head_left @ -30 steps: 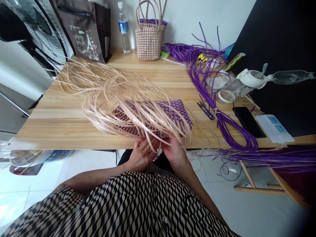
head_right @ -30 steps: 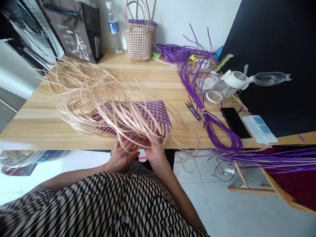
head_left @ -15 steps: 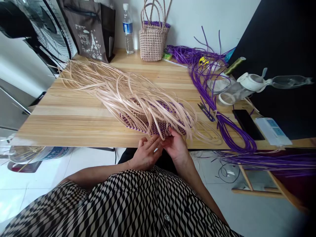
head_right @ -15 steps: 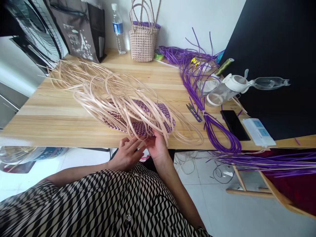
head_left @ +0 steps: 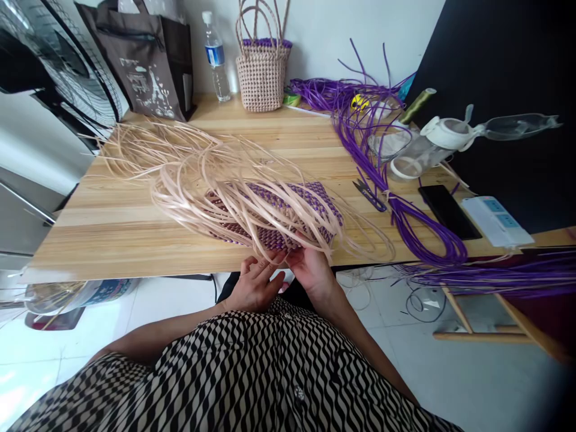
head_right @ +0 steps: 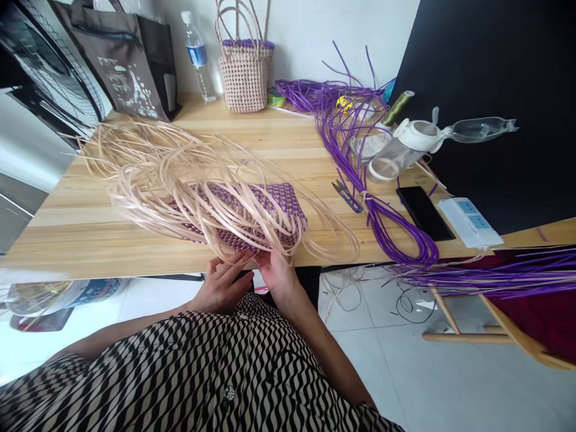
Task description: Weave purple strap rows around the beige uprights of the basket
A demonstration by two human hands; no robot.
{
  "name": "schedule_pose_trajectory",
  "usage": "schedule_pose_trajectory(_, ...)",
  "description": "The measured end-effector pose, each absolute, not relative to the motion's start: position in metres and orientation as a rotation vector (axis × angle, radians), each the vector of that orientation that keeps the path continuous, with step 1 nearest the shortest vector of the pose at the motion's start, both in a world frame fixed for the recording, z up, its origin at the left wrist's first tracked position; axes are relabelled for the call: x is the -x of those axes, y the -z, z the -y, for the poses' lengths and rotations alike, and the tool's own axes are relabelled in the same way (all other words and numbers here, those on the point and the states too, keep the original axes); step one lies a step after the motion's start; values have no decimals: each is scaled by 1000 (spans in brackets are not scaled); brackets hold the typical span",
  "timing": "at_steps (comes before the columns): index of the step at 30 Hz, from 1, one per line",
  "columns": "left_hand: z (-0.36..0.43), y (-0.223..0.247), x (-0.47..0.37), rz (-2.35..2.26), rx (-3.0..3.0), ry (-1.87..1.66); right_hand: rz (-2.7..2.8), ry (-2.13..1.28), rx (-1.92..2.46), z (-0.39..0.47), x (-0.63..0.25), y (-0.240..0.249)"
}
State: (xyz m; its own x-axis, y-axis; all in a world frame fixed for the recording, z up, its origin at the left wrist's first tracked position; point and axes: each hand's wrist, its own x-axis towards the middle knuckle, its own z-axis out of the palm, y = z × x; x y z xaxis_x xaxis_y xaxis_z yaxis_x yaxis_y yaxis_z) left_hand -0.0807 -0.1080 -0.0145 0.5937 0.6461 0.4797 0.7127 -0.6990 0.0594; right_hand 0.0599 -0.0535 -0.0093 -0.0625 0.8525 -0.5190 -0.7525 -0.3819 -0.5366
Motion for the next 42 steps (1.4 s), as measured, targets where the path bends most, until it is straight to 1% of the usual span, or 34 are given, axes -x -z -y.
schedule_pose_trajectory(9,100,8,81,1132,2651,782,60,-1746,893,45,-59,3)
schedule_pose_trajectory(16,80,-14,76,1145,2697,762,116,-1793,808,36,-70,-8)
schedule_pose_trajectory(21,56,-27,69,1180,2659,842,115,-1866,796,26,-81,-11)
schedule_pose_trajectory(32,14,-34,62,1172,2615,911,-80,-1950,880,6,-92,-40)
schedule_pose_trajectory(42,-7,-35,68,1167,2590,997,-16,-1975,860,7,-89,-35)
